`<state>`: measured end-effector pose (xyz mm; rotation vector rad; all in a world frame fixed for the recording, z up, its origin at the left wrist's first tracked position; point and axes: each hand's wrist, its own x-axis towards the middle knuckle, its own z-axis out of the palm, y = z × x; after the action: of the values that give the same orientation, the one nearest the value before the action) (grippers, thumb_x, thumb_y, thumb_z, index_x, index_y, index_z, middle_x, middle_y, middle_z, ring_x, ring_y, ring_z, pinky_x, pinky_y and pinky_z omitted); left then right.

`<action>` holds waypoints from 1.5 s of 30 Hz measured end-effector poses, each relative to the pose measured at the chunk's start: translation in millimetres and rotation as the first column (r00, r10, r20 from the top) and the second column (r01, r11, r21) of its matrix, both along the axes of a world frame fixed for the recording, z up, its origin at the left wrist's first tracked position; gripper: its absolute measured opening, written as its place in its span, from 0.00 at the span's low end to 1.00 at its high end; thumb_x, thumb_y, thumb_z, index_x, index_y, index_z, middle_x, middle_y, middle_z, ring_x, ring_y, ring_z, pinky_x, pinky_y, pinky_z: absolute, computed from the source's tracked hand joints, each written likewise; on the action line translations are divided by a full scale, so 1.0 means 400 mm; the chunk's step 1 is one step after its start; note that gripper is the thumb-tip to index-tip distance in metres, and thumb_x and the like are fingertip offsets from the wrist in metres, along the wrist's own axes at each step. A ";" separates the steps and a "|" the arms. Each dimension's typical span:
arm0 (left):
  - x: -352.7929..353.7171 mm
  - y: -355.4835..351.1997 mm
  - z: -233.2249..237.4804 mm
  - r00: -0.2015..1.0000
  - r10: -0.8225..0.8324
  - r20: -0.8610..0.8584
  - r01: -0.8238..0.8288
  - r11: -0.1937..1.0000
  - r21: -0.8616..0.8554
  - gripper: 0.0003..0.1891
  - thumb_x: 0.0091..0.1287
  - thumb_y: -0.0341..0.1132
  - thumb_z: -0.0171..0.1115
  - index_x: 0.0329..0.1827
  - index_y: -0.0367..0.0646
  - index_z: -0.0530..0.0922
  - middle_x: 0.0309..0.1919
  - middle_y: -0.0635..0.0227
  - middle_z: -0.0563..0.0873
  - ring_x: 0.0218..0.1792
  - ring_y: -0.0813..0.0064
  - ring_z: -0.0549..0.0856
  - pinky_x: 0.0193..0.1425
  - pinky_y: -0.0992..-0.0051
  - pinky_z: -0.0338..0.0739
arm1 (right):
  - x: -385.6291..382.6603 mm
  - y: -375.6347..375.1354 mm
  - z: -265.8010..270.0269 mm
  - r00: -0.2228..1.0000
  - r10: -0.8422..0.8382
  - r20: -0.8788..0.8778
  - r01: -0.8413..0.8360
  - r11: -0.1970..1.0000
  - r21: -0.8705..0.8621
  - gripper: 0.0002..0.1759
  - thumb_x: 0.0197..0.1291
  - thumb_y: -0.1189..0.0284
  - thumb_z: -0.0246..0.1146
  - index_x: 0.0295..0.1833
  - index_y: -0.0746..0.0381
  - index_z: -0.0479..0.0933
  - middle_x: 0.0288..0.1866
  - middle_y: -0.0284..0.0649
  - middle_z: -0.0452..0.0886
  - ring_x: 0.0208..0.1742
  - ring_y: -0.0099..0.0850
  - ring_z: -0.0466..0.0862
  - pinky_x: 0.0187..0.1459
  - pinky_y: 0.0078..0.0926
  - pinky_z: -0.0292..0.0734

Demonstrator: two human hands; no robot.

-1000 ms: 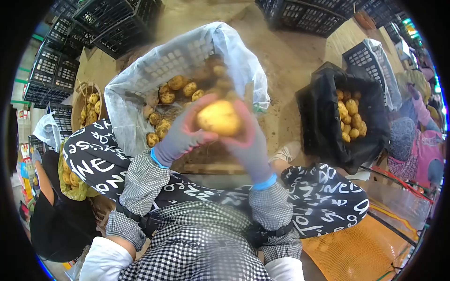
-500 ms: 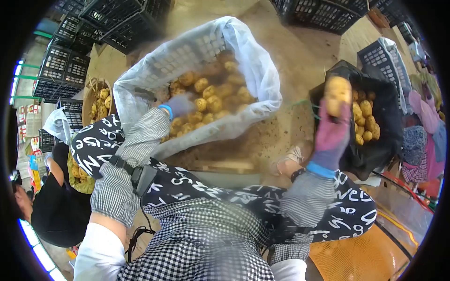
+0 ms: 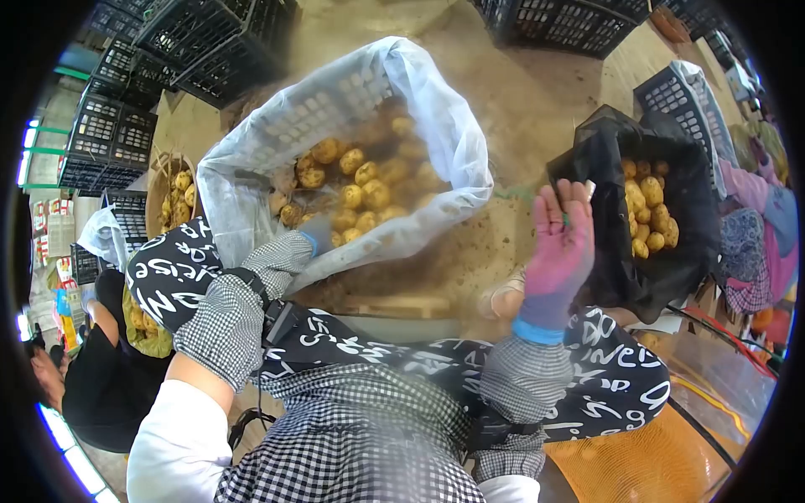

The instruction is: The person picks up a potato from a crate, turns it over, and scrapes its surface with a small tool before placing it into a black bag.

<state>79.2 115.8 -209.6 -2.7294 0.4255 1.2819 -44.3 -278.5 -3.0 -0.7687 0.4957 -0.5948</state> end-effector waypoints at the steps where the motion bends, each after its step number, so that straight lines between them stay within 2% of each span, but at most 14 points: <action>1: -0.005 0.016 0.008 1.000 -0.015 0.026 0.017 0.997 -0.072 0.40 0.53 0.48 0.72 0.64 0.30 0.72 0.61 0.40 0.77 0.61 0.50 0.81 0.61 0.62 0.79 | -0.001 0.031 -0.003 0.999 0.023 -0.033 -0.024 0.999 -0.038 0.24 0.72 0.70 0.56 0.69 0.71 0.67 0.64 0.51 0.76 0.62 0.41 0.79 0.66 0.38 0.75; 7: 0.045 0.042 0.117 0.943 0.280 0.179 -0.185 0.888 -0.420 0.41 0.53 0.53 0.75 0.64 0.35 0.70 0.51 0.50 0.83 0.51 0.62 0.86 0.51 0.69 0.81 | -0.013 0.212 -0.015 0.928 0.314 -0.202 -0.364 0.882 -0.300 0.25 0.71 0.76 0.56 0.71 0.71 0.66 0.62 0.50 0.78 0.60 0.35 0.80 0.60 0.33 0.78; 10: 0.102 -0.047 0.351 0.773 0.505 -0.383 -0.628 0.525 -0.575 0.37 0.58 0.51 0.74 0.67 0.43 0.71 0.55 0.61 0.82 0.57 0.74 0.81 0.59 0.73 0.77 | -0.018 0.273 -0.059 0.819 0.464 -0.338 -0.574 0.677 -0.461 0.31 0.68 0.75 0.61 0.74 0.70 0.62 0.66 0.50 0.74 0.61 0.32 0.79 0.56 0.26 0.79; 13: 0.057 -0.127 0.515 0.754 0.287 -0.591 -0.650 0.193 -0.735 0.30 0.66 0.52 0.66 0.62 0.40 0.72 0.38 0.68 0.82 0.34 0.82 0.79 0.35 0.82 0.76 | -0.012 0.316 -0.065 0.767 0.535 -0.354 -0.641 0.628 -0.441 0.42 0.63 0.72 0.68 0.77 0.67 0.55 0.70 0.48 0.69 0.61 0.31 0.78 0.56 0.23 0.78; 15: 0.004 -0.176 0.575 0.794 0.236 -0.560 -0.604 0.195 -0.773 0.28 0.71 0.51 0.61 0.65 0.41 0.71 0.48 0.68 0.82 0.44 0.82 0.82 0.41 0.80 0.80 | -0.007 0.337 -0.020 0.769 0.585 -0.256 -0.639 0.701 -0.316 0.51 0.57 0.68 0.75 0.79 0.66 0.51 0.72 0.46 0.66 0.60 0.30 0.77 0.59 0.25 0.76; 18: -0.094 -0.220 0.611 0.719 0.093 -0.688 -0.694 0.070 -0.716 0.27 0.74 0.50 0.57 0.67 0.40 0.70 0.53 0.68 0.82 0.43 0.83 0.83 0.38 0.83 0.81 | -0.007 0.334 -0.010 0.882 0.413 -0.227 -0.453 0.609 -0.651 0.46 0.56 0.69 0.74 0.75 0.67 0.56 0.66 0.44 0.71 0.60 0.28 0.76 0.60 0.25 0.75; 20: -0.138 -0.252 0.566 0.606 0.280 -0.744 -0.785 0.060 -0.616 0.27 0.75 0.49 0.55 0.70 0.42 0.67 0.50 0.71 0.83 0.34 0.85 0.83 0.31 0.91 0.77 | -0.019 0.316 -0.013 0.857 0.426 -0.291 -0.512 0.629 -0.586 0.40 0.58 0.71 0.72 0.72 0.67 0.60 0.63 0.42 0.72 0.59 0.27 0.76 0.60 0.25 0.74; 22: -0.166 -0.261 0.533 0.682 0.327 -0.654 -0.702 0.044 -0.711 0.26 0.76 0.49 0.55 0.69 0.43 0.67 0.48 0.73 0.83 0.33 0.86 0.82 0.30 0.93 0.74 | -0.024 0.312 -0.026 0.863 0.419 -0.282 -0.504 0.699 -0.507 0.30 0.60 0.73 0.68 0.66 0.66 0.66 0.57 0.40 0.75 0.55 0.25 0.77 0.58 0.23 0.75; 25: -0.204 -0.263 0.497 0.789 0.388 -0.476 -0.554 0.116 -0.824 0.26 0.76 0.50 0.54 0.68 0.43 0.68 0.47 0.74 0.82 0.35 0.89 0.79 0.30 0.92 0.71 | -0.016 0.308 -0.036 0.856 0.358 -0.372 -0.516 0.612 -0.599 0.27 0.62 0.69 0.68 0.63 0.67 0.68 0.52 0.39 0.78 0.51 0.24 0.78 0.55 0.23 0.75; 29: -0.228 -0.264 0.506 0.856 0.391 -0.339 -0.427 0.163 -0.889 0.25 0.76 0.51 0.51 0.58 0.34 0.69 0.47 0.58 0.79 0.44 0.71 0.81 0.49 0.71 0.77 | -0.027 0.319 0.005 0.838 0.246 -0.486 -0.541 0.486 -0.687 0.24 0.67 0.62 0.63 0.60 0.68 0.71 0.47 0.40 0.79 0.47 0.24 0.77 0.51 0.23 0.74; 37: -0.236 -0.260 0.520 0.624 0.409 -0.665 -0.747 0.065 -0.661 0.35 0.71 0.59 0.56 0.71 0.42 0.63 0.57 0.62 0.76 0.52 0.75 0.79 0.42 0.75 0.83 | -0.035 0.311 -0.062 0.875 0.238 -0.422 -0.484 0.473 -0.737 0.23 0.65 0.66 0.63 0.62 0.67 0.73 0.55 0.49 0.81 0.49 0.40 0.85 0.53 0.33 0.78; 40: -0.247 -0.261 0.520 0.544 0.403 -0.736 -0.779 -0.083 -0.621 0.39 0.70 0.60 0.58 0.73 0.42 0.59 0.57 0.62 0.75 0.51 0.76 0.79 0.41 0.77 0.83 | -0.030 0.338 -0.080 0.856 0.348 -0.383 -0.510 0.692 -0.511 0.27 0.67 0.66 0.62 0.66 0.69 0.68 0.60 0.48 0.76 0.51 0.39 0.83 0.55 0.32 0.77; 41: -0.252 -0.264 0.514 0.532 0.399 -0.747 -0.768 -0.144 -0.624 0.40 0.69 0.60 0.59 0.74 0.42 0.58 0.56 0.62 0.75 0.50 0.77 0.79 0.40 0.78 0.82 | -0.026 0.339 -0.077 0.861 0.344 -0.373 -0.503 0.678 -0.535 0.29 0.68 0.65 0.62 0.67 0.70 0.66 0.61 0.47 0.75 0.53 0.38 0.82 0.56 0.31 0.76; 45: -0.269 -0.268 0.491 0.758 0.384 -0.527 -0.553 -0.051 -0.832 0.37 0.70 0.50 0.61 0.70 0.36 0.55 0.57 0.58 0.74 0.50 0.71 0.81 0.50 0.77 0.80 | -0.015 0.350 0.008 0.880 0.352 -0.319 -0.475 0.653 -0.590 0.32 0.68 0.63 0.62 0.70 0.71 0.63 0.61 0.47 0.74 0.58 0.36 0.77 0.60 0.30 0.72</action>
<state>-28.3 8.5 -13.3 -4.3004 0.4030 1.7773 -50.4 -138.7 0.2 -1.5822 0.2385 -0.2472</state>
